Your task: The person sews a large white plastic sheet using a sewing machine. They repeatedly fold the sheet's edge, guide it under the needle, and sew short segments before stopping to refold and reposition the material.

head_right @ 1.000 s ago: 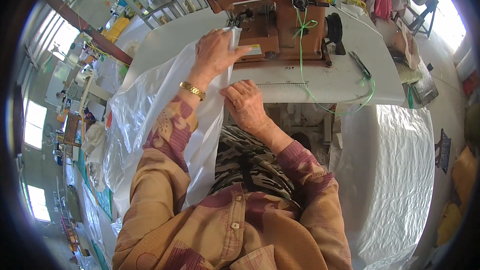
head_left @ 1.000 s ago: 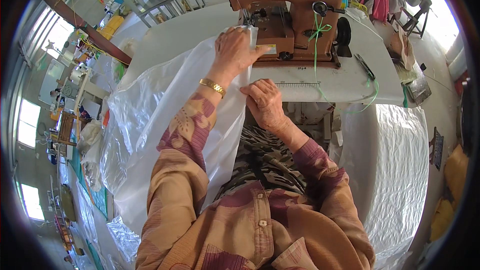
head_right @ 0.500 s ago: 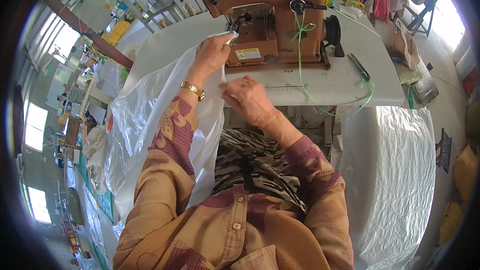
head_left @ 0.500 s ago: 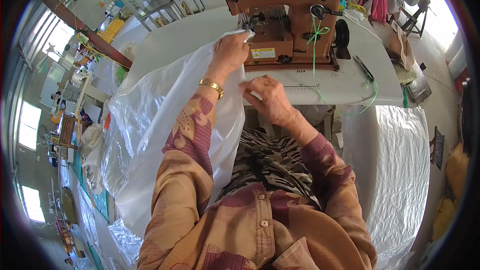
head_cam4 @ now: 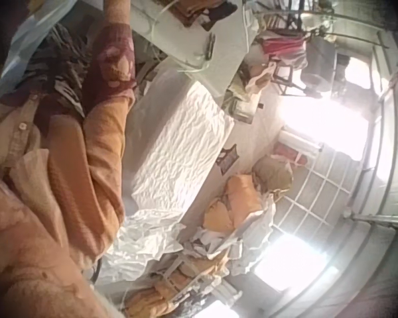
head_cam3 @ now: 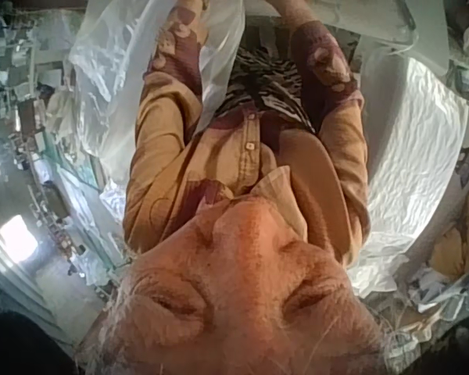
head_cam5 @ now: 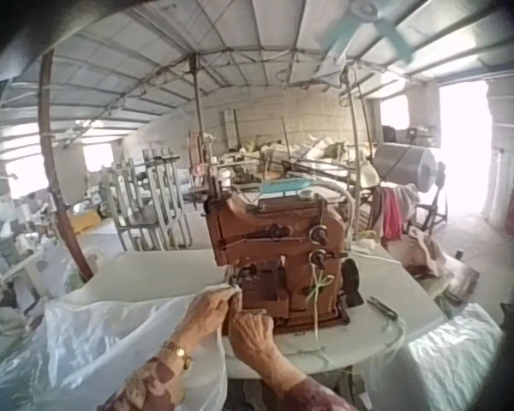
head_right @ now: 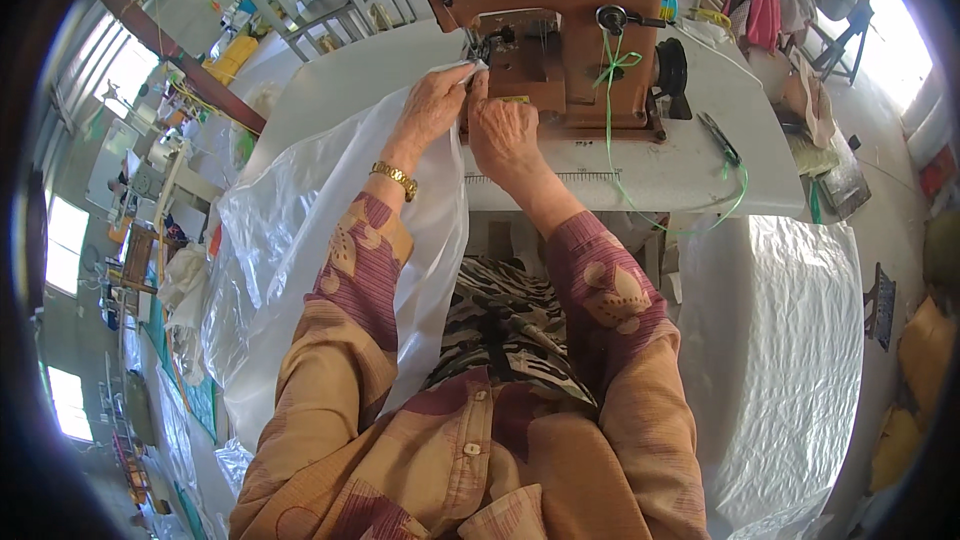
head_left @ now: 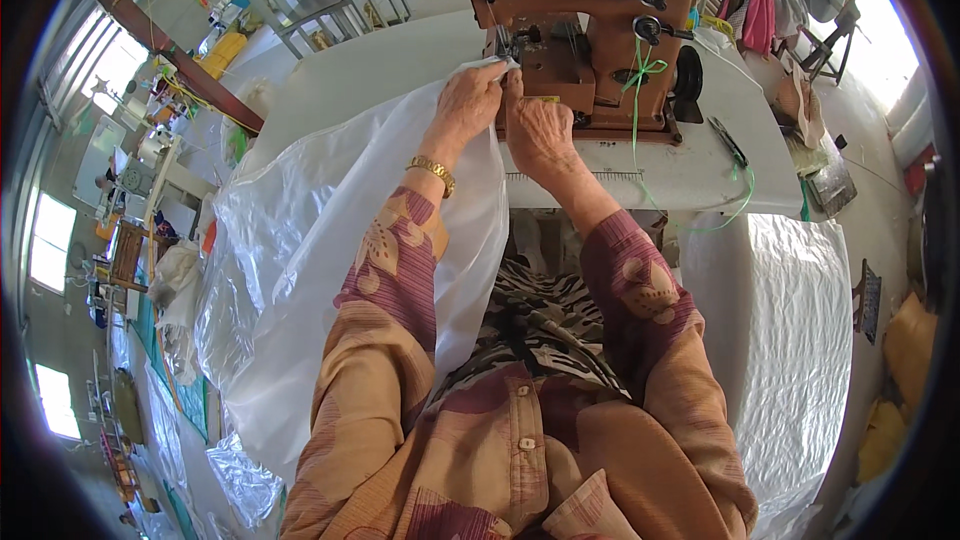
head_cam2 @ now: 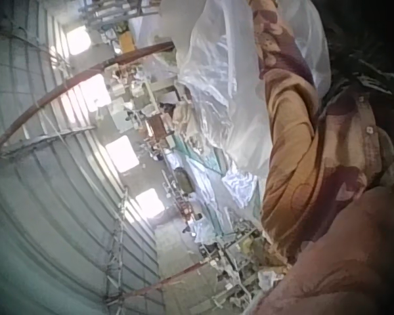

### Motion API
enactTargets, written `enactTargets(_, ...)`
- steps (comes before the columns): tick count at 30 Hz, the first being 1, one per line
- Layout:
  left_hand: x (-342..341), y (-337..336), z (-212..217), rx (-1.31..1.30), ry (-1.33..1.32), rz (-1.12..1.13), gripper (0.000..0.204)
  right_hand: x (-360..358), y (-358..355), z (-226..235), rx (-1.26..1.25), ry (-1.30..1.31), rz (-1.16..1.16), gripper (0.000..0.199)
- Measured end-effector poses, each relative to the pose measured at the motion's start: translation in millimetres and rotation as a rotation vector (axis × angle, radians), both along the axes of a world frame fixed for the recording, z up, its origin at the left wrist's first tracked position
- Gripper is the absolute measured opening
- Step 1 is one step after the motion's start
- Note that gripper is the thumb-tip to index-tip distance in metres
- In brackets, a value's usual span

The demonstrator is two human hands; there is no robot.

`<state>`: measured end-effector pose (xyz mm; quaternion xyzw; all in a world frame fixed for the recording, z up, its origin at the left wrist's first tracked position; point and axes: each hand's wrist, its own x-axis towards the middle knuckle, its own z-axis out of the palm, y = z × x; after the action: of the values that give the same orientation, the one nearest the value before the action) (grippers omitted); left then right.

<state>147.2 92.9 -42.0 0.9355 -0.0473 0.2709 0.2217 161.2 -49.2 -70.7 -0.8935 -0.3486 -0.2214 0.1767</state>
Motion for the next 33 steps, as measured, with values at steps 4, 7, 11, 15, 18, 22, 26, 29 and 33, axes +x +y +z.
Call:
enactTargets(4,-7,-14,12,0.083,0.121,0.082,0.03,5,4,-2,0.056,0.054,-0.017,0.072)
enactTargets(7,-8,-17,12,0.104,0.133,0.089,0.026,11,3,-6,0.093,0.103,-0.009,0.072)
enactTargets(11,-9,-16,10,0.121,0.104,0.083,0.019,16,1,-9,0.175,0.192,0.021,0.069)
enactTargets(15,-5,-12,2,0.024,0.065,0.071,0.02,21,1,-10,0.227,0.233,0.066,0.064)
enactTargets(18,-4,-8,-4,-0.074,0.035,0.028,0.019,21,-3,-7,0.13,0.176,0.097,0.065)
enactTargets(22,-5,-8,-2,-0.164,0.058,-0.013,0.018,26,-9,-3,0.008,0.048,0.116,0.065)
enactTargets(26,-8,-3,-10,-0.314,0.073,-0.047,0.017,21,-6,18,-0.156,-0.023,0.074,0.065)
enactTargets(29,-4,-9,-31,-0.472,-0.235,-0.119,0.015,21,-6,15,-0.076,-0.26,0.184,0.062)
enactTargets(33,-10,-19,-32,-0.619,-0.077,0.019,0.016,17,8,39,-0.34,-0.037,0.058,0.058)
